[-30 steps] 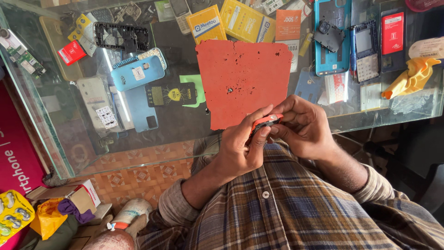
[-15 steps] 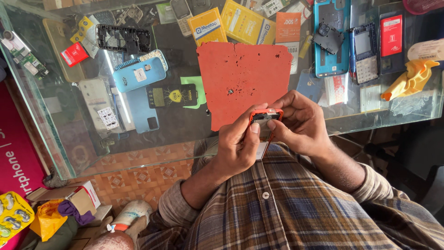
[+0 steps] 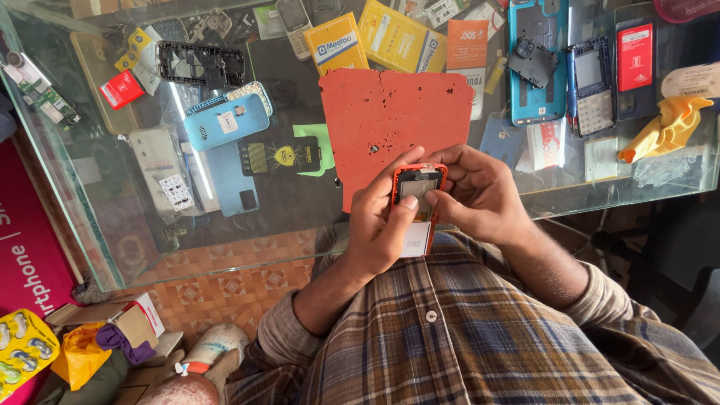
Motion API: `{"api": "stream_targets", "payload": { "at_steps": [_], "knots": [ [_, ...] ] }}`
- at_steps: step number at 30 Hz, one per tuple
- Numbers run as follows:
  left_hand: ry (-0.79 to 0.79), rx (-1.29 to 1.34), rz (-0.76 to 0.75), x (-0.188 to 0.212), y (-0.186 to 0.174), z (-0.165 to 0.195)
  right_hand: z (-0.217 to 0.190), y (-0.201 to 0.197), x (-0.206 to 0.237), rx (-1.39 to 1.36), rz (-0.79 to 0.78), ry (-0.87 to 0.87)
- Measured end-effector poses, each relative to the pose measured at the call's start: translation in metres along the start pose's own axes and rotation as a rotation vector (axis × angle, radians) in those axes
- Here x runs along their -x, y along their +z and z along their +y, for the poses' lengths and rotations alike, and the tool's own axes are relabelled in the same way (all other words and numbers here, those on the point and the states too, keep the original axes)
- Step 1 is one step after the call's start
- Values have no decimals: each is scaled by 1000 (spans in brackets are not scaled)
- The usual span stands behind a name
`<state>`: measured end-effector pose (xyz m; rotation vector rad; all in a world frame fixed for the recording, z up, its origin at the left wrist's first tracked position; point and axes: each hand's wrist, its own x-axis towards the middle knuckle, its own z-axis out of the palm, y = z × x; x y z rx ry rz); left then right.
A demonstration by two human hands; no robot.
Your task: The person disassembles an orange keypad mobile phone, removing its back cover, battery and internal components on a work mat, then uses a screwdriver to work on the phone's internals and reassembles the device, pressing its keypad and checking the screen at the end.
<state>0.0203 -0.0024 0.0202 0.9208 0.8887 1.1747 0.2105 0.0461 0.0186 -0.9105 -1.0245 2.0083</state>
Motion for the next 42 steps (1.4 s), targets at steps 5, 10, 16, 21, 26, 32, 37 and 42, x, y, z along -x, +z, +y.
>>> {"api": "stream_targets", "payload": {
  "at_steps": [5, 10, 16, 21, 26, 32, 37, 42],
  "knots": [
    [-25, -91, 28, 0, 2, -2, 4, -4, -1, 82, 20, 49],
    [-43, -145, 18, -3, 4, 3, 13, -12, 1, 104, 44, 32],
    [-283, 262, -99, -11, -10, 12, 19, -23, -5, 77, 177, -87],
    [-264, 230, -91, -11, -26, 13, 7, -14, -12, 408, 213, -286],
    [-223, 60, -47, -4, -19, 10, -3, 6, -12, 1090, 86, -530],
    [-150, 25, -83, -3, -15, 15, -8, 10, -13, 1126, 70, -533],
    [-158, 38, -75, -5, -15, 17, -8, 8, -12, 1182, 87, -622],
    [-149, 38, -64, -5, -15, 17, 0, 3, -12, 863, 204, -635]
  ]
}}
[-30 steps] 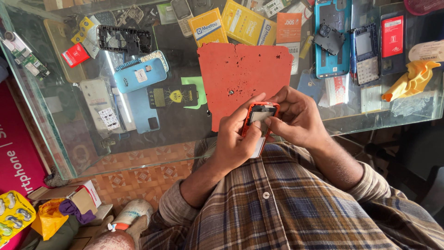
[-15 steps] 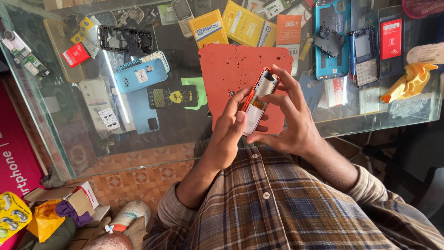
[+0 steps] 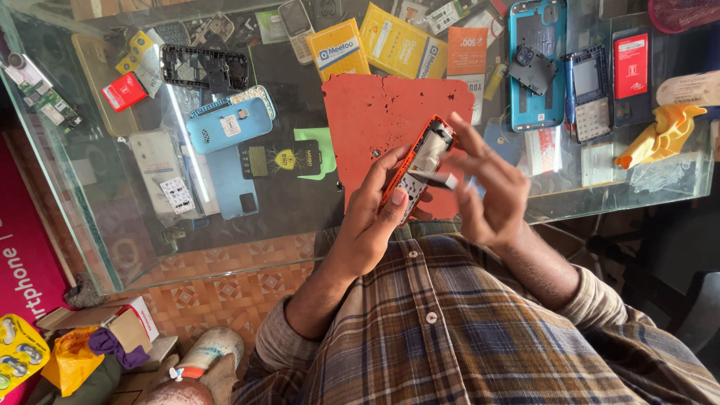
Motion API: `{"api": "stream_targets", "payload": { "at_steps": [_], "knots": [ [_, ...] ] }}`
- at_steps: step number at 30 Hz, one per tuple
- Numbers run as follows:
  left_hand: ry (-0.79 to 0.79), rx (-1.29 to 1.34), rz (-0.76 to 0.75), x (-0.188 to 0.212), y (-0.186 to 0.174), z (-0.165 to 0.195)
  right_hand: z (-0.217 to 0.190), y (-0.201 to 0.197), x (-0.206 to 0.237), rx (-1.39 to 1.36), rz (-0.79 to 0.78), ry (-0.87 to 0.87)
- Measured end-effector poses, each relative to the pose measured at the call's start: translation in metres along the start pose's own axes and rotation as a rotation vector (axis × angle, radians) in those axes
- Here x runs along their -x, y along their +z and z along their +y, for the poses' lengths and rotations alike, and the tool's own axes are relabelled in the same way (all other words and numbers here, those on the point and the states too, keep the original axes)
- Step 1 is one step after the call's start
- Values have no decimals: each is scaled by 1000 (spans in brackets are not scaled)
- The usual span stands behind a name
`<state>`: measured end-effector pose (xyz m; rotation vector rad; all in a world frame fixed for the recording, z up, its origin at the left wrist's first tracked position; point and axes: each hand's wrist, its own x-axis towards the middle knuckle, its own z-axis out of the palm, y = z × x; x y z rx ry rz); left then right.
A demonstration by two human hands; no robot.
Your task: The person disassembles an orange keypad mobile phone, removing its back cover, battery and internal components on a work mat, then uses a screwdriver to work on the phone's internals and reassembles the device, pressing its keypad and checking the screen at the end.
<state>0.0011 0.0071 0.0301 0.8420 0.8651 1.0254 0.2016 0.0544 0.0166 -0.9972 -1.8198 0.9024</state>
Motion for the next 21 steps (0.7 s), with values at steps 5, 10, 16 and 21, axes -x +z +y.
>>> {"api": "stream_targets", "payload": {
  "at_steps": [5, 10, 16, 21],
  "knots": [
    [-47, -71, 9, -1, 0, 2, 12, -7, 7, -592, 54, 407],
    [-21, -81, 22, 0, -2, -2, 29, -14, 15, -727, -33, 621],
    [171, -103, 202, 4, -12, -10, 33, -15, 17, -814, -98, 615],
    [172, -113, 172, 8, -12, 0, 9, -8, 11, -419, -427, 475]
  ]
}}
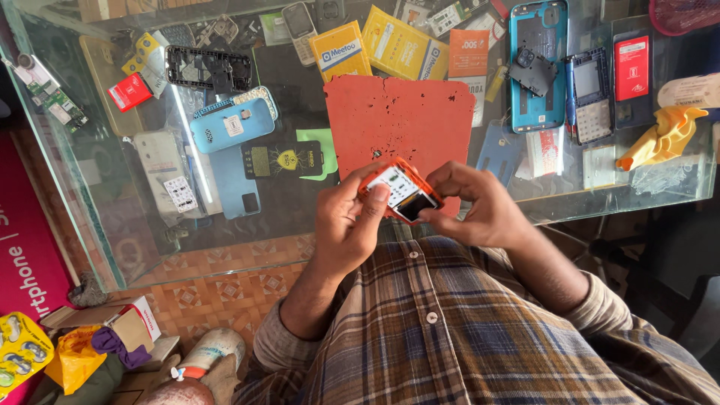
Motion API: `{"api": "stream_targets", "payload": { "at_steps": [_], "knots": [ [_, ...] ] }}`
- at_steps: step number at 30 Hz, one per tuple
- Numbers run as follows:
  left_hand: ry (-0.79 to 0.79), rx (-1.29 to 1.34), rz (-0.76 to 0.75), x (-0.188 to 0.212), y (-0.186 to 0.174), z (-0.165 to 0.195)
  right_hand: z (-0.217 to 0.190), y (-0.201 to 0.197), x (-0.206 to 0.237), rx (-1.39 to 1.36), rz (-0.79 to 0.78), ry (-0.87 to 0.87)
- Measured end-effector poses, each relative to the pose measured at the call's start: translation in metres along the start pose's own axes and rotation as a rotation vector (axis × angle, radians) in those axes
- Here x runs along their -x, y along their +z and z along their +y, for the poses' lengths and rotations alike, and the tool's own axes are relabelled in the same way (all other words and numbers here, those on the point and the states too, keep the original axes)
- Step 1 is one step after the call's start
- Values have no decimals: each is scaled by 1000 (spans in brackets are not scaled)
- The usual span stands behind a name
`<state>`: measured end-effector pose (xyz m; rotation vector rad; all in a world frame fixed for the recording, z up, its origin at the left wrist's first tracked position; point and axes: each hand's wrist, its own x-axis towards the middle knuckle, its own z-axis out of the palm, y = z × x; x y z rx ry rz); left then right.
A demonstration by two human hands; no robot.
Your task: The person disassembles an orange keypad mobile phone, removing its back cover, battery and internal components on a work mat, then uses a screwdriver to work on the phone's internals and reassembles the device, pressing its keypad and checking the screen at the end.
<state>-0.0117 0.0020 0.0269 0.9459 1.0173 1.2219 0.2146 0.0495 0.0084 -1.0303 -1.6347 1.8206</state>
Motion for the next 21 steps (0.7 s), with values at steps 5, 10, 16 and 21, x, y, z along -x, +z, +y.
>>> {"api": "stream_targets", "payload": {
  "at_steps": [5, 10, 16, 21],
  "knots": [
    [106, -521, -107, 2, 6, 21, -27, 3, 3, 260, 198, -303],
    [172, -617, -138, 1, 16, 24, -30, 5, 7, 379, 213, -345],
    [83, -431, -132, 0, 18, 22, -12, 7, 8, -166, 217, -255],
    [74, -360, -89, 0, 18, 20, -11, 2, 12, -286, 214, -188]
  ]
}}
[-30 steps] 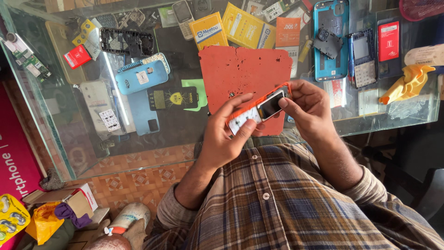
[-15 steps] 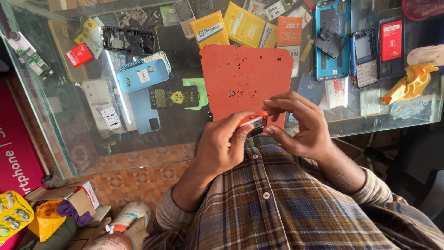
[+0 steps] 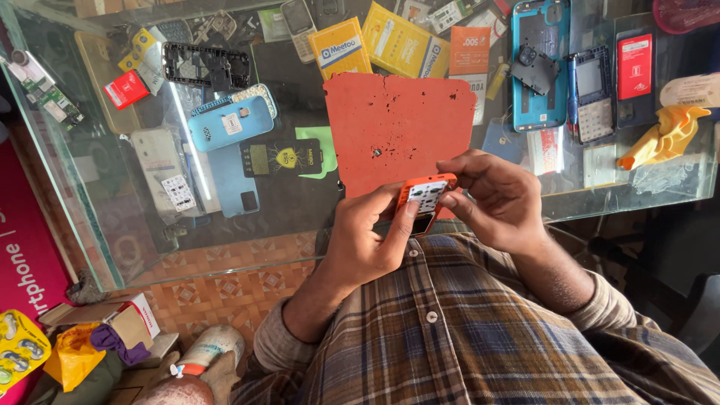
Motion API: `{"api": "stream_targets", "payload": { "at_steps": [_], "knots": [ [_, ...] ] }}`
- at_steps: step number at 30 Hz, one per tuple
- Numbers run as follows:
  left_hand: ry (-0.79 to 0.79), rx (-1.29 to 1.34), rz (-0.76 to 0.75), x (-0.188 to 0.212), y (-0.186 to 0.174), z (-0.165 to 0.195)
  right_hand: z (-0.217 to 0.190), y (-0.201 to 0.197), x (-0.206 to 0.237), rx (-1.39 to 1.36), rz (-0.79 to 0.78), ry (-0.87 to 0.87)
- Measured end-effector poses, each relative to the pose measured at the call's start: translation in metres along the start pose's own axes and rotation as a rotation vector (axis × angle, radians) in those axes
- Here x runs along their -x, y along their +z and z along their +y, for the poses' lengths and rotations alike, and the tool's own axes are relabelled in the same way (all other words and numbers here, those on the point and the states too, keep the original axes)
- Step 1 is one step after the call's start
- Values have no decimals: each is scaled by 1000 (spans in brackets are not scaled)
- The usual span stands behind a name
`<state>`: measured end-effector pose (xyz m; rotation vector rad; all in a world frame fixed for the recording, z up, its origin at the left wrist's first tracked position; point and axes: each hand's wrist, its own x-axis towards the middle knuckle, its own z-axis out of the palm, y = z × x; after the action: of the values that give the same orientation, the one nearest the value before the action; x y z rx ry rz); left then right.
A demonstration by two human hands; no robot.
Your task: The person disassembles an orange keypad mobile phone, removing its back cover, battery and internal components on a work mat, then uses a screwdriver to work on the phone's internals and reassembles the device, pressing its keypad and checking the screen at the end.
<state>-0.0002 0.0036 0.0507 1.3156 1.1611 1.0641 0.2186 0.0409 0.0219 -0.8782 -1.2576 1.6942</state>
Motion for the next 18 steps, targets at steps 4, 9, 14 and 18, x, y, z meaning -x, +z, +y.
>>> {"api": "stream_targets", "payload": {
  "at_steps": [4, 9, 14, 18],
  "knots": [
    [-22, -14, 30, 2, 0, -1, -1, -1, 2, -40, 9, -18],
    [36, -43, 29, 2, 1, -1, 5, 0, 2, -31, 52, -64],
    [60, -94, 14, 2, 1, 0, 7, -2, 5, -23, 83, -42],
    [18, -117, -19, 3, 5, 1, 7, -6, 5, -78, 95, 34]
  ]
}}
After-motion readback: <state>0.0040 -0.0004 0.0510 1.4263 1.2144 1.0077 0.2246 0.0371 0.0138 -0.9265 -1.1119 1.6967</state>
